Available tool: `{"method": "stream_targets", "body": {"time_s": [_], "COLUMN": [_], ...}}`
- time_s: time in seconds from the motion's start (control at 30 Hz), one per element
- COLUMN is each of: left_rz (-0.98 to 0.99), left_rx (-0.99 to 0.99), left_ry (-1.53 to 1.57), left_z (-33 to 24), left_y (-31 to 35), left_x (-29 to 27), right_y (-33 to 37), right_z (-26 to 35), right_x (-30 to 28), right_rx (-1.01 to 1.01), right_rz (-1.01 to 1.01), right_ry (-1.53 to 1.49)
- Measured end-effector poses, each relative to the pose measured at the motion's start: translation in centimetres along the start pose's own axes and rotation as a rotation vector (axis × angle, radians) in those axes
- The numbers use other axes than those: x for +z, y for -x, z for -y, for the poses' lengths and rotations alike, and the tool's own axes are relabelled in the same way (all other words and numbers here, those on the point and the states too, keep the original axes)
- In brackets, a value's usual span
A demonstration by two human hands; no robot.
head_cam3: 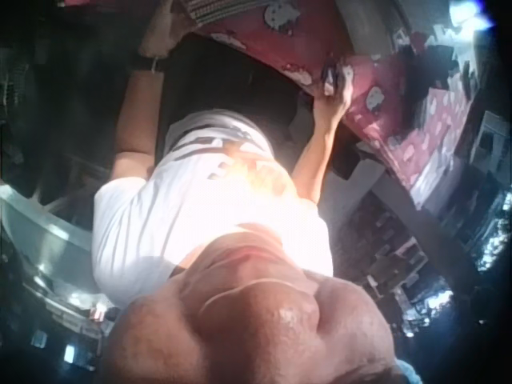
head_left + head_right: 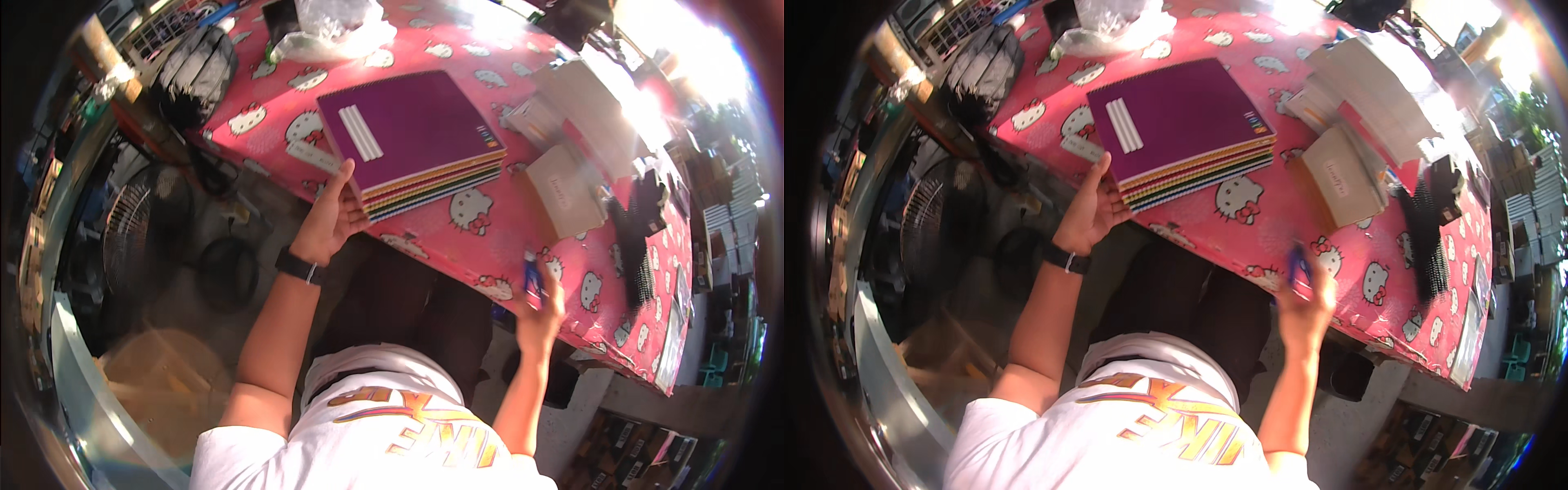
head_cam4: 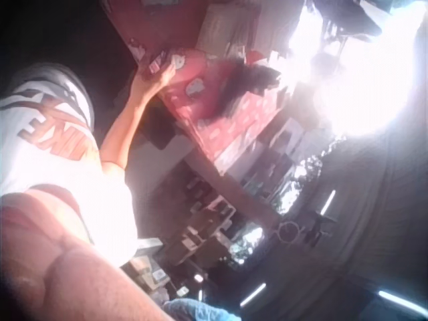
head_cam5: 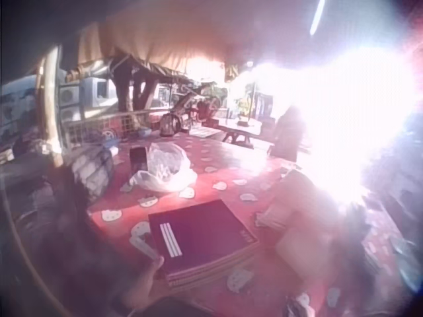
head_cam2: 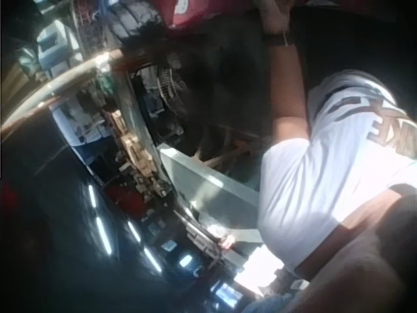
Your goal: The person organizes spiral notebooks on a table by flipping through pages, using a pair of shears to trim wire or plastic coils, and stacking the notebooks.
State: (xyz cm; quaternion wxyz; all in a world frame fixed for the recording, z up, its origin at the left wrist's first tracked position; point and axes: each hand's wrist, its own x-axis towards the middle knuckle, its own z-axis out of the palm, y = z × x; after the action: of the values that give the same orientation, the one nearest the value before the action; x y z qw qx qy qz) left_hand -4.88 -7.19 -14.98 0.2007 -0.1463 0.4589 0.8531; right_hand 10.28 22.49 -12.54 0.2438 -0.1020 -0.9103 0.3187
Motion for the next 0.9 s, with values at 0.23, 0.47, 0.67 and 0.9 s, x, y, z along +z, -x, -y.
{"method": "stream_targets", "body": {"time_s": [0.23,0.47,0.67,0.9], "left_rz": [0.094,0.135,0.462,0.463], "left_rx": [0.005,-0.060,0.391,0.074], "left_ry": [0.064,0.210,-0.893,-0.530], "left_z": [0.8,5.3,-3.2,-10.7], "left_y": [2.1,3.9,3.8,-12.6], "left_x": [5.5,7.8,6.6,4.0], "right_y": [-1.8,-7.9,-11.1,-13.7], "right_z": [-10.1,1.2,0.3,5.4], "right_x": [-5.0,6.5,10.9,12.0], "right_rx": [0.004,0.753,0.736,0.225], "right_rz": [-0.449,0.290,0.186,0.017], "right_ry": [0.405,-1.468,-1.163,-0.961]}}
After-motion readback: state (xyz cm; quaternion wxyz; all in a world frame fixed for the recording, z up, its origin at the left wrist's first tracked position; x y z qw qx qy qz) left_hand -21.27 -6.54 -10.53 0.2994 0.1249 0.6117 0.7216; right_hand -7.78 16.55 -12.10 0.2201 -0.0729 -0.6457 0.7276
